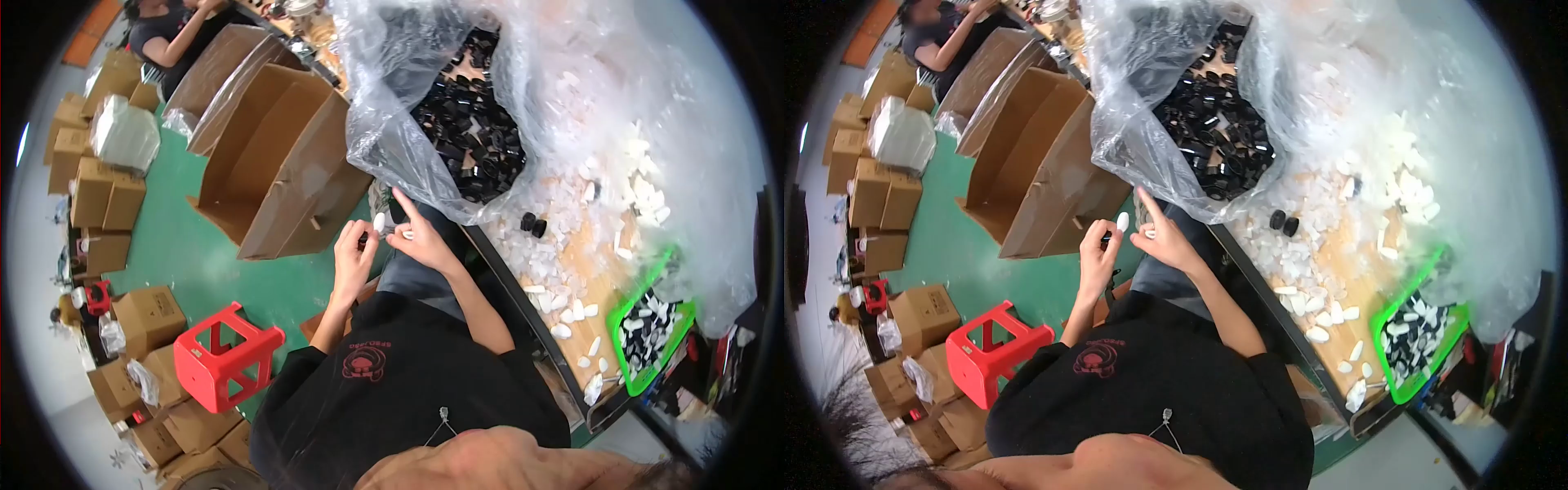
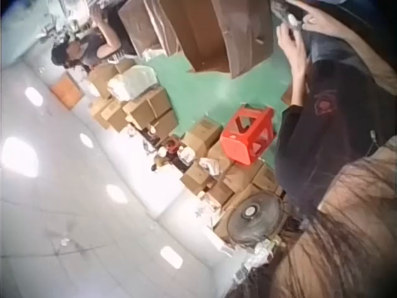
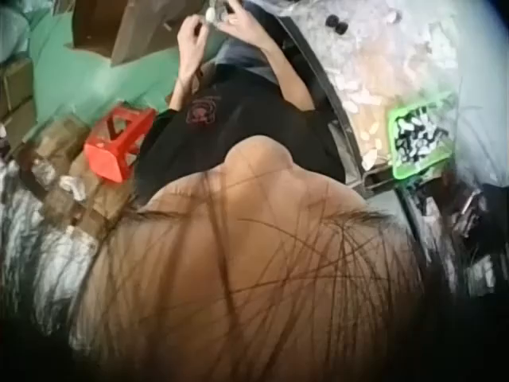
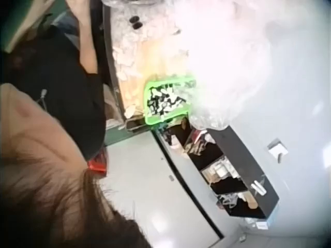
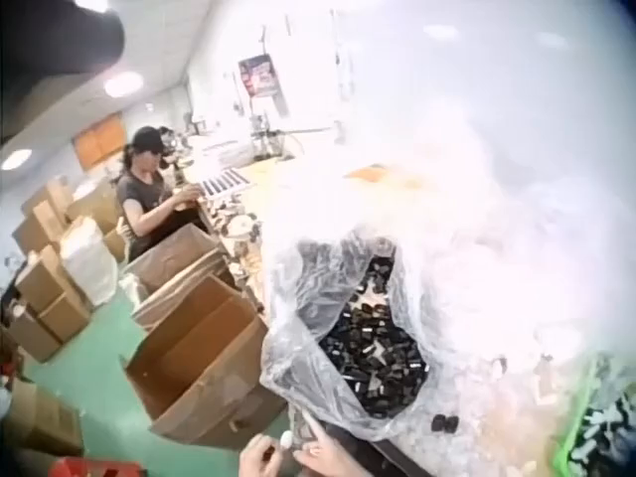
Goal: Assembling small black plastic components by attaching white adhesive pads or pieces.
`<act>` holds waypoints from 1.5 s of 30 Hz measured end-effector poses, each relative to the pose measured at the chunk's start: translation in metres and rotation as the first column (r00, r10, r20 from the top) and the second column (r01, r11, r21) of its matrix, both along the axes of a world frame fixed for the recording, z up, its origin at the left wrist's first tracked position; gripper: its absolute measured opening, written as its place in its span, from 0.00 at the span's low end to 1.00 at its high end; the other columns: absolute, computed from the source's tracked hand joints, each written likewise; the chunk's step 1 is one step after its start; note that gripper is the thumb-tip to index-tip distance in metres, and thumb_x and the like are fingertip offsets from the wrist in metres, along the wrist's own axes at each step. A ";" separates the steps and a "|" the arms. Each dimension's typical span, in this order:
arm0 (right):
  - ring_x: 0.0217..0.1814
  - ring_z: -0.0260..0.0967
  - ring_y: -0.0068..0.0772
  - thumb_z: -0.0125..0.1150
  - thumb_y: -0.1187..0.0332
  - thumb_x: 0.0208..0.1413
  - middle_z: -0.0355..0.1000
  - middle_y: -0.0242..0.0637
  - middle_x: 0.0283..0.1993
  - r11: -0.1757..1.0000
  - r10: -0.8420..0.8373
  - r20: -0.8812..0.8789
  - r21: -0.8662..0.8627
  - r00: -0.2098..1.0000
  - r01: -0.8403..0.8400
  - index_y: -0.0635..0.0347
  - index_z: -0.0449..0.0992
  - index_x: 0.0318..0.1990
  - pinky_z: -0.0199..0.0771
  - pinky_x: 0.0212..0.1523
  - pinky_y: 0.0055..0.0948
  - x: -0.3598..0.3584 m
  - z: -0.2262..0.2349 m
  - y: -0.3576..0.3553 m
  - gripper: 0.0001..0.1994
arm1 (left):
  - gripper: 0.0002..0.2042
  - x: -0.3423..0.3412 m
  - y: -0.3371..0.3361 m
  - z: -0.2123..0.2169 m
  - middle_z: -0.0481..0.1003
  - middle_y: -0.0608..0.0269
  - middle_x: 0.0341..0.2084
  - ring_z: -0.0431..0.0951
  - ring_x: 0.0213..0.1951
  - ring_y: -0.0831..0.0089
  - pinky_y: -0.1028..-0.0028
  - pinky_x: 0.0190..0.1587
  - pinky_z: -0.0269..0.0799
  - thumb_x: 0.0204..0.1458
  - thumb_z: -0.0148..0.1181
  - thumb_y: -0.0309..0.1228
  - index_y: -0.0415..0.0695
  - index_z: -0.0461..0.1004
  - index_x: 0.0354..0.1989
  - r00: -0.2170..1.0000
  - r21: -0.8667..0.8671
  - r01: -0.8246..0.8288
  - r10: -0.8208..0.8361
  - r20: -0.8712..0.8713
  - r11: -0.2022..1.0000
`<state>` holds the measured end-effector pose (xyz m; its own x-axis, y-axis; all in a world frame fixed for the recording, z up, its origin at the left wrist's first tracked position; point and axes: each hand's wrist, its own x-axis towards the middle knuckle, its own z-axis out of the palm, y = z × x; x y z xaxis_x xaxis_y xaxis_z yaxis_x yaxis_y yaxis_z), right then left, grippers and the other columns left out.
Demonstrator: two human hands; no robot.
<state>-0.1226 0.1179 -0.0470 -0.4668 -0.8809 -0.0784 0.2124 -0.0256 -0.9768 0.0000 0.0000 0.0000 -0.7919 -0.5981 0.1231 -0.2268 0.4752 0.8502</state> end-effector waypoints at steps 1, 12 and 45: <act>0.28 0.56 0.10 0.60 0.77 0.58 0.65 0.22 0.26 0.996 -0.077 0.049 0.051 0.996 0.074 0.54 0.38 0.76 0.59 0.33 0.14 0.001 0.005 0.003 0.44 | 0.03 -0.002 -0.002 0.002 0.65 0.60 0.25 0.66 0.24 0.72 0.74 0.27 0.64 0.56 0.58 0.22 0.37 0.70 0.33 0.999 -0.019 0.023 -0.023 -0.025 1.000; 0.27 0.70 0.34 0.65 0.73 0.54 0.72 0.39 0.28 0.385 -0.740 -0.663 -0.278 0.114 0.880 0.63 0.78 0.37 0.69 0.32 0.29 -0.027 0.064 0.166 0.05 | 0.10 -0.102 0.091 0.039 0.67 0.64 0.31 0.67 0.29 0.78 0.80 0.32 0.62 0.62 0.47 0.19 0.37 0.72 0.48 0.653 0.112 0.751 -0.704 -0.279 0.651; 0.34 0.77 0.36 0.68 0.80 0.48 0.75 0.36 0.36 0.358 -0.653 -0.756 -0.357 -0.042 0.863 0.60 0.77 0.39 0.77 0.30 0.30 -0.061 0.092 0.214 0.10 | 0.13 -0.210 0.177 0.009 0.70 0.60 0.47 0.76 0.46 0.73 0.73 0.49 0.78 0.60 0.53 0.17 0.35 0.75 0.52 0.568 0.572 0.791 -0.613 -0.550 0.220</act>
